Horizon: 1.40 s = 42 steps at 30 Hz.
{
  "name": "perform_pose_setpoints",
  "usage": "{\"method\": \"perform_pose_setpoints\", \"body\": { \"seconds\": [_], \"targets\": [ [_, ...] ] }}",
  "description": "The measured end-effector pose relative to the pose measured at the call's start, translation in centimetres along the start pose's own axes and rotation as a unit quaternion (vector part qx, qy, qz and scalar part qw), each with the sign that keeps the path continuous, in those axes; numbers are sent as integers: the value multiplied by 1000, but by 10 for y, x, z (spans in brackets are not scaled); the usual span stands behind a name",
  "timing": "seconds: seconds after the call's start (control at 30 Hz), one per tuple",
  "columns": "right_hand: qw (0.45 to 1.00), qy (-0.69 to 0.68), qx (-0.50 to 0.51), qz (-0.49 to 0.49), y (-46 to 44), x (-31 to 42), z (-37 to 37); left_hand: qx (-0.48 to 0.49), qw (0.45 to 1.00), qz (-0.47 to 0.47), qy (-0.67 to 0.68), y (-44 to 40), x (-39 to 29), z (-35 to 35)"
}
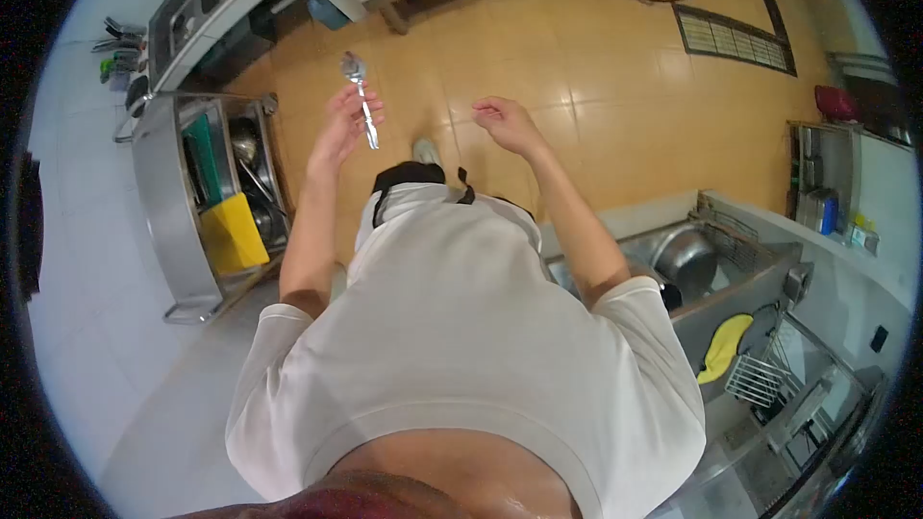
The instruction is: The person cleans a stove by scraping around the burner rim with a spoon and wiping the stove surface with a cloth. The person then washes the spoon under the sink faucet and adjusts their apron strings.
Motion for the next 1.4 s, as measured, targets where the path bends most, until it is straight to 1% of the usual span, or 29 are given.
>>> {"method": "perform_pose_setpoints", "body": {
  "seconds": [0.03, 0.1, 0.13, 0.23, 0.27, 0.33, 0.37, 0.47, 0.5, 0.53, 0.63, 0.67, 0.73, 0.8, 0.87, 0.93, 1.0, 1.07, 1.13, 1.2, 1.23, 1.27, 1.33, 1.4],
  "targets": [
    [1000, -8, 9, -11, 20, -19, -2, -17, 1000, -2, 16, 21, 19, -9],
    [998, 42, 17, -45, 60, -63, -1, -34, 999, -17, 36, 51, 42, -29],
    [996, 67, 11, -59, 76, -84, 3, -15, 995, -10, 93, 66, 58, -38],
    [989, -44, -19, -140, 148, -151, 18, 38, 992, 4, 123, 101, 98, -72],
    [979, -84, -63, -174, 171, -170, 25, 65, 990, 4, 124, 108, 109, -80],
    [945, -165, -148, -240, 224, -208, 34, 81, 989, 11, 126, 118, 124, -96],
    [931, -181, -204, -245, 249, -229, 38, 91, 988, 15, 125, 123, 131, -101],
    [866, -193, -389, -246, 301, -290, 52, 132, 986, 39, 97, 134, 139, -107],
    [846, -196, -429, -248, 319, -299, 56, 139, 985, 45, 88, 137, 143, -108],
    [824, -196, -468, -252, 336, -298, 57, 147, 984, 52, 81, 140, 147, -108],
    [764, -225, -575, -191, 385, -292, 68, 179, 980, 77, 44, 150, 167, -108],
    [751, -133, -612, -209, 401, -291, 83, 188, 978, 84, 30, 148, 175, -110],
    [712, 52, -652, -255, 444, -306, 104, 210, 972, 101, 38, 161, 184, -119],
    [671, -40, -709, -215, 474, -323, 126, 216, 969, 114, 32, 171, 188, -119],
    [624, 51, -729, -276, 515, -355, 155, 217, 968, 124, 14, 175, 199, -126],
    [588, 2, -756, -287, 548, -352, 178, 196, 973, 125, 0, 175, 208, -129],
    [546, 49, -761, -347, 591, -375, 229, 178, 976, 121, 0, 173, 218, -143],
    [565, 59, -736, -367, 632, -400, 286, 168, 978, 120, -4, 169, 222, -165],
    [563, 83, -697, -438, 658, -405, 330, 162, 980, 108, -30, 156, 224, -193],
    [590, 59, -660, -462, 682, -431, 376, 152, 982, 98, -57, 147, 218, -227],
    [585, 74, -640, -492, 690, -435, 392, 148, 982, 96, -73, 141, 216, -245],
    [580, 89, -618, -523, 702, -439, 401, 143, 981, 95, -91, 137, 215, -262],
    [526, 109, -634, -557, 721, -435, 410, 138, 979, 92, -120, 130, 208, -295],
    [483, 103, -681, -541, 750, -482, 424, 142, 975, 88, -148, 119, 197, -323]
  ]
}}
Point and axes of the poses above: each hand's wrist, its own y-axis away from the middle knuckle, its own z-axis out of the back of the hand, x = y × z, the point moved 3 cm from there along -y, towards the middle knuckle, and after that the axes turned 3 degrees about x, right-handed, at the moved point
